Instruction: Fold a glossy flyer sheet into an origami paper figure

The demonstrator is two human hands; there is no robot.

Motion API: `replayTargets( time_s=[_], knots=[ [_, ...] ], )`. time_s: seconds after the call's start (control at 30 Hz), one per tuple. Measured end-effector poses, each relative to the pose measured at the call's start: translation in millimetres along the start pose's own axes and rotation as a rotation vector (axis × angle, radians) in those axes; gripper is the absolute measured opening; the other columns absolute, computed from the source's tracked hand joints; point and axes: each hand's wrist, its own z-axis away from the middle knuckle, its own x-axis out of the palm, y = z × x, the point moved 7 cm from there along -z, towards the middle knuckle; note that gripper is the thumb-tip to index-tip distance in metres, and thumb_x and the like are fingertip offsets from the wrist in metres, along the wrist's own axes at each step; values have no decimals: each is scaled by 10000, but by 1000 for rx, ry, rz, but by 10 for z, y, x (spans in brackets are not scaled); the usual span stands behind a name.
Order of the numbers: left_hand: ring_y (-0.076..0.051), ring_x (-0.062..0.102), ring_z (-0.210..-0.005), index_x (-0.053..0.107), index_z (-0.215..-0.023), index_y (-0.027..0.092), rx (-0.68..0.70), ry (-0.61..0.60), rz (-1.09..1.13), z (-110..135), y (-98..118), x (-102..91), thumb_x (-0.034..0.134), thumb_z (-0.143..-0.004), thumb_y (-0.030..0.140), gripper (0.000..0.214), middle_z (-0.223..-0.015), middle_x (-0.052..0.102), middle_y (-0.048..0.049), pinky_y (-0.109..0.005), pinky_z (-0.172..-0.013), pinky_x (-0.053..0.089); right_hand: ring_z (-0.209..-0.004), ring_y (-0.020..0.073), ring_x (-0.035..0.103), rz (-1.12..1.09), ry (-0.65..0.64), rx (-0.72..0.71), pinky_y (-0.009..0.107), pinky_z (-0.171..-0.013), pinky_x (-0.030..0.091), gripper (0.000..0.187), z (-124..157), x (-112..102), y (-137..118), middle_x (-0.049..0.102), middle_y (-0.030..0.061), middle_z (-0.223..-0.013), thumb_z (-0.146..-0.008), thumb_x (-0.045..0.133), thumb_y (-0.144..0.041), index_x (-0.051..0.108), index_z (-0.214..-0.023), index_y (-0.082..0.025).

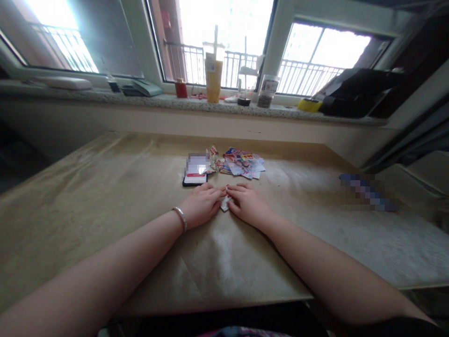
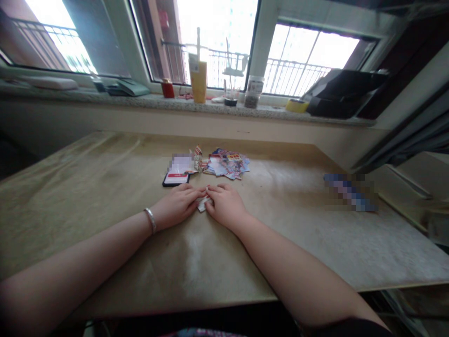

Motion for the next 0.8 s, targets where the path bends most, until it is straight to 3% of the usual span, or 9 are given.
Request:
replayTargets(
  time_s=[0.23, 0.57, 0.8],
  knots=[
    [-228, 520, -961, 590, -1127, 160, 20, -40, -88, -18, 29, -7, 431, -891, 256, 300, -1042, 652, -89, -368, -876, 420, -1057, 234, 524, 32, -3, -8, 366, -954, 398, 354, -21, -3, -10, 618, 68, -1219, -855, 460, -252, 629, -1156, -173],
    [-239, 521, -984, 613, -1137, 171, 35, -43, -35, -43, 32, -35, 463, -879, 254, 310, -1200, 609, -84, -388, -893, 418, -1088, 272, 465, 146, -23, 20, 382, -942, 381, 388, -101, 22, 66, 584, 100, -1215, -878, 405, -268, 589, -1201, -156],
    [-206, 554, -924, 661, -1015, 206, 104, -1, -33, -41, 82, -42, 475, -880, 225, 232, -1087, 654, -60, -341, -829, 451, -1106, 271, 451, 159, -41, 44, 384, -943, 370, 385, -102, 27, 88, 572, 103, -1216, -891, 403, -310, 582, -1208, -184]
  ],
)
